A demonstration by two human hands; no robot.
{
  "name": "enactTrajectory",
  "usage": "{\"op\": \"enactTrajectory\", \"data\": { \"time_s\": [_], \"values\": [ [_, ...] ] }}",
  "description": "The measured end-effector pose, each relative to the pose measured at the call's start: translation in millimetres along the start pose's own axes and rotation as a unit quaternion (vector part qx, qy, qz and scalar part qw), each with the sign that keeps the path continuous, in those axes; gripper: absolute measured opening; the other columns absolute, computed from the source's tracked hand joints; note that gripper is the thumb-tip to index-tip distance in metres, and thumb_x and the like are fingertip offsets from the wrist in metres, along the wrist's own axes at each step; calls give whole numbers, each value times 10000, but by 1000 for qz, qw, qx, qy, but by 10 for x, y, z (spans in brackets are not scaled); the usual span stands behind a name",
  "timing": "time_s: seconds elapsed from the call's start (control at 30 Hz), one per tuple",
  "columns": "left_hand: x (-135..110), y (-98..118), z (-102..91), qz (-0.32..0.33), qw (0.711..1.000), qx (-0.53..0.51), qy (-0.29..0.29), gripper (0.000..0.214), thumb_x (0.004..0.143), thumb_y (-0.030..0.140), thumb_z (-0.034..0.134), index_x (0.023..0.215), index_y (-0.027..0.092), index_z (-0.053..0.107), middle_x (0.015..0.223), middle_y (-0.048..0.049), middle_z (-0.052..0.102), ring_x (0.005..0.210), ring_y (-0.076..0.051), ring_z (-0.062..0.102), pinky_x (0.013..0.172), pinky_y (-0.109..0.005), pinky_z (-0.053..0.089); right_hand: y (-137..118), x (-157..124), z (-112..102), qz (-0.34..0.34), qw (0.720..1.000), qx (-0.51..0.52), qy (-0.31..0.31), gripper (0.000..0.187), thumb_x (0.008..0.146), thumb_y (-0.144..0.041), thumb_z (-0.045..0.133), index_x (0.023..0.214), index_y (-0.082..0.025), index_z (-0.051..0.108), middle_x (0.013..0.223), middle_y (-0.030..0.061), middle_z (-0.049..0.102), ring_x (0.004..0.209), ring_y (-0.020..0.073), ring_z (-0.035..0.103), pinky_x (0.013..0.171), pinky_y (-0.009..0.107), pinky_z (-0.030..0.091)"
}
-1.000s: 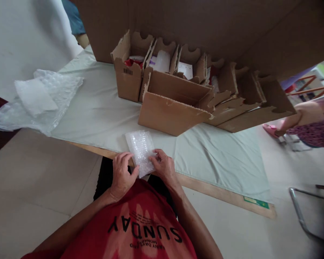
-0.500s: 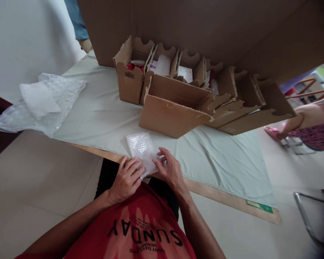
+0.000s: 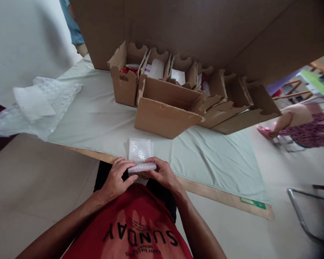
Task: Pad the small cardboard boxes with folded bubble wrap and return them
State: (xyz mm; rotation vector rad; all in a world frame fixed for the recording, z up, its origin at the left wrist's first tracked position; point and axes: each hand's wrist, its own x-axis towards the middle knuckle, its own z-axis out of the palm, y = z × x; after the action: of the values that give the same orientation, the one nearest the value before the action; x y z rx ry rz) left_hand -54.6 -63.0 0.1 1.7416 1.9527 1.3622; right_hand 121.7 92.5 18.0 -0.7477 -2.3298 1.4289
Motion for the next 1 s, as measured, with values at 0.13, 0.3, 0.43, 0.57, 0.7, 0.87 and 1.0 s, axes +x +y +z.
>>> {"op": "enactTrajectory", "data": {
  "time_s": [0.13, 0.3, 0.43, 0.57, 0.7, 0.87, 1.0],
  "values": [
    [110, -10, 23, -73, 997, 30, 16, 173, 962, 273, 559, 950, 182, 705, 896, -70, 751, 884, -222, 682, 834, -356, 550, 11, 85, 12, 41, 996, 82, 25, 207, 882, -403, 626, 942, -206, 643, 786, -5, 669, 718, 155, 607, 658, 257, 473],
    [295, -29, 81, -178, 983, 51, 2, 200, 944, 326, 549, 868, 195, 680, 758, -25, 700, 723, -184, 637, 706, -296, 508, 67, 164, 163, 88, 983, 109, 115, 212, 854, -396, 621, 959, -214, 591, 747, -14, 612, 670, 154, 574, 607, 263, 444],
    [366, -53, 135, -218, 974, 53, 14, 225, 907, 314, 605, 1074, 193, 694, 802, -19, 727, 702, -169, 653, 690, -271, 496, 65, 179, 226, 94, 981, 83, 148, 433, 838, -337, 611, 1242, -202, 536, 723, -49, 569, 616, 138, 547, 591, 262, 438],
    [387, -80, 162, -211, 973, 88, 13, 269, 896, 299, 628, 1137, 199, 696, 766, -7, 725, 662, -165, 650, 673, -267, 481, 42, 187, 223, 87, 981, 55, 163, 487, 840, -298, 601, 1309, -200, 514, 733, -59, 558, 617, 124, 536, 602, 257, 436],
    [411, -92, 167, -201, 971, 127, -7, 293, 905, 300, 627, 1172, 199, 694, 742, -1, 715, 640, -171, 643, 649, -268, 464, 53, 204, 215, 95, 981, 47, 164, 491, 841, -298, 581, 1316, -191, 515, 752, -51, 572, 605, 118, 533, 587, 253, 433],
    [444, -77, 162, -206, 967, 149, -25, 309, 907, 284, 624, 1198, 201, 687, 724, 6, 697, 649, -175, 644, 650, -267, 455, 68, 230, 200, 98, 982, 28, 158, 487, 830, -314, 580, 1298, -189, 533, 748, -47, 581, 587, 118, 528, 585, 256, 433],
    [451, -57, 159, -224, 965, 133, -38, 320, 901, 289, 616, 1197, 190, 689, 723, -7, 690, 663, -197, 648, 662, -291, 461, 48, 229, 191, 110, 981, 15, 158, 497, 833, -310, 572, 1308, -167, 544, 749, -37, 587, 603, 128, 531, 602, 266, 429]
  ]
}}
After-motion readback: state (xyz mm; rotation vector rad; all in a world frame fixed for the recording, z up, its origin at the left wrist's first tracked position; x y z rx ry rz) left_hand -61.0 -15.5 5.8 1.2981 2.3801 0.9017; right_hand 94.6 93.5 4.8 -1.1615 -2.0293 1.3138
